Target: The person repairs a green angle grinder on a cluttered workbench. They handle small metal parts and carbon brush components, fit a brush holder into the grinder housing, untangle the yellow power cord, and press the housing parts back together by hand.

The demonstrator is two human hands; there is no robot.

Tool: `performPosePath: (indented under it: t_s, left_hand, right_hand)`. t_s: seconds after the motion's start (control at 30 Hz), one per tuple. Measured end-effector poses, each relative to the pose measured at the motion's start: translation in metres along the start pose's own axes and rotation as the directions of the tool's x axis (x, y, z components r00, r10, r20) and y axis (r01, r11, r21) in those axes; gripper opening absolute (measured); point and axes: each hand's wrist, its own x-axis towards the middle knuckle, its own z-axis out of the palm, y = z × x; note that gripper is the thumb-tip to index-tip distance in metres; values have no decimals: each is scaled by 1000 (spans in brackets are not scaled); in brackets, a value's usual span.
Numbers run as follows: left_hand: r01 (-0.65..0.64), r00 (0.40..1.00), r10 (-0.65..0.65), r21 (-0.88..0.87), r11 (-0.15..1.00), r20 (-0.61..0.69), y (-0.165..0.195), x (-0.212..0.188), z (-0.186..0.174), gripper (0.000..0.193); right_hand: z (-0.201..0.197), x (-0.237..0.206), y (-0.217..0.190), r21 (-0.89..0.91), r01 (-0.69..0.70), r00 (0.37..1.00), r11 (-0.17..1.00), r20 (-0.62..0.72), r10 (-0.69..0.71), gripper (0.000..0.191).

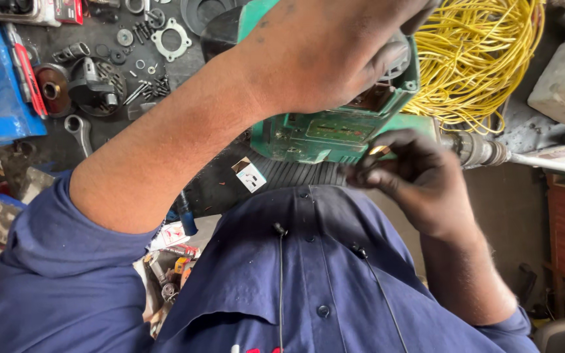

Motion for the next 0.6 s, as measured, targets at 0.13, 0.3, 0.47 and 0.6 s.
performPosePath:
  t_s: [0.13, 0.3, 0.47, 0.6]
  left_hand:
    - [-74, 997, 76, 59, 996, -31, 3, 1, -6, 33]
    - [-61, 998, 61, 14, 998, -25, 9, 2, -10, 26]
    - [-44, 999, 45, 55, 998, -22, 12, 1, -9, 31]
    - [-39, 998, 41, 70, 997, -38, 11, 0, -6, 39]
  right_hand:
    - [12, 11, 1, -334, 440, 838, 834, -180, -514, 29]
    - [19, 41, 4, -820, 504, 514, 271, 33, -857, 23]
    - [32, 34, 1, -925, 360, 575, 122, 118, -809, 21]
    - [37, 20, -2, -949, 283, 628, 140, 73, -775, 23]
